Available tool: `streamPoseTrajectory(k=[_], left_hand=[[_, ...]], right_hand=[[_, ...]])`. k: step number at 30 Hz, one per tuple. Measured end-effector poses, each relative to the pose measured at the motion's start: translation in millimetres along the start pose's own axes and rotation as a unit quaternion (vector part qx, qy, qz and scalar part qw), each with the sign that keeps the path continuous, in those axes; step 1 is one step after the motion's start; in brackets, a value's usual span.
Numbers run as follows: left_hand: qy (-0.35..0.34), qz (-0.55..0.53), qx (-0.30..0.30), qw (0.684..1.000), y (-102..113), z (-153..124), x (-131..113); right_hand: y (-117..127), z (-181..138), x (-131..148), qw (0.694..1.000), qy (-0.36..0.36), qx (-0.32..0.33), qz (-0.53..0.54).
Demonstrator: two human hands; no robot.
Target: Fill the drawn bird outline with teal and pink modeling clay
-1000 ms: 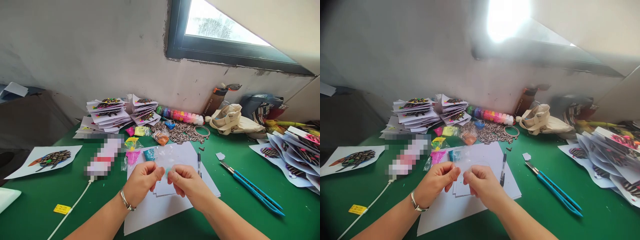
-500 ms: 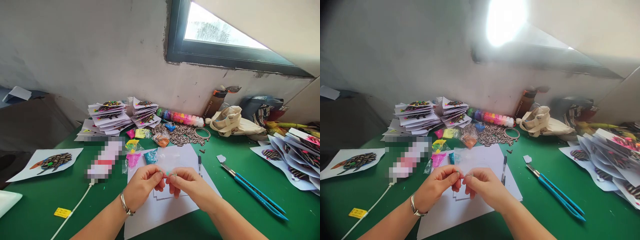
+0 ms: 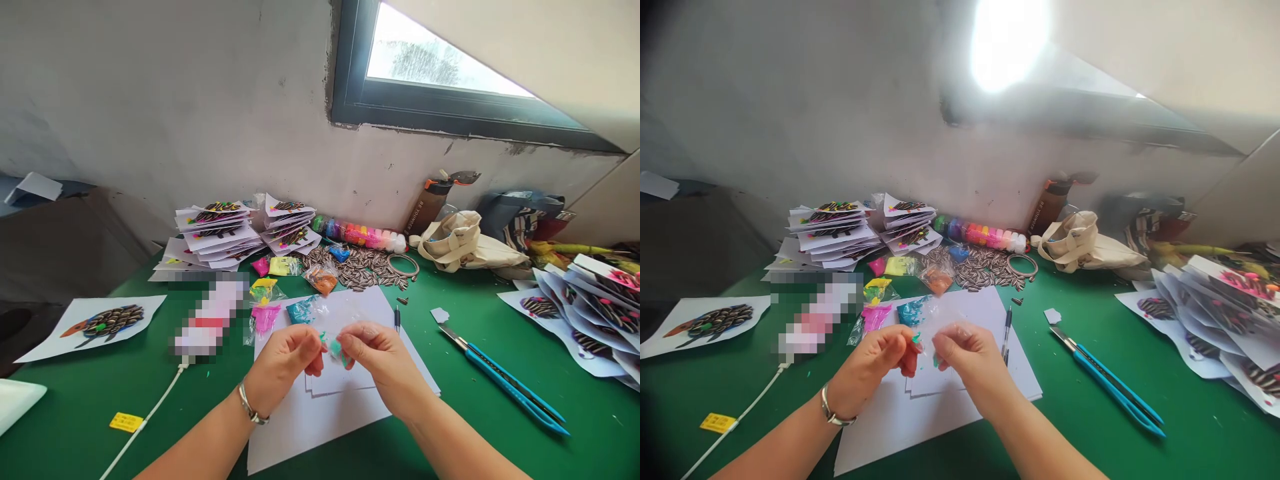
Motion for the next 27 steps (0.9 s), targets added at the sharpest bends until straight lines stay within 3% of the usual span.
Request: streamPoseTrajectory(k=[6, 11, 19, 27], left_hand=[[0.013, 0.015, -0.029, 0.999, 7, 1, -5], [0.018, 0.063, -0.015, 0.998, 4, -2, -4], [-0.025, 0.064, -0.068, 0.995, 20, 0, -8], [-0.002, 0.024, -0.047, 0.999, 15, 1, -8]], right_hand=[[-1, -2, -4, 0.999, -0.029, -0.005, 0.015], [14, 0, 12, 0.999, 0.012, -0.043, -0.014], [-2, -1, 1, 0.999, -0.037, 0.01, 0.019], [-2, 0, -1, 0.999, -0.025, 0.019, -0.009]])
Point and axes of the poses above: each hand's wrist, its own z-axis towards the middle knuckle, its own y-axis out of the back of the hand, x = y × z, the point moved 10 cm from there along z, towards the middle knuckle, and after that the axes turned 7 degrees about y, right-handed, at the moved point
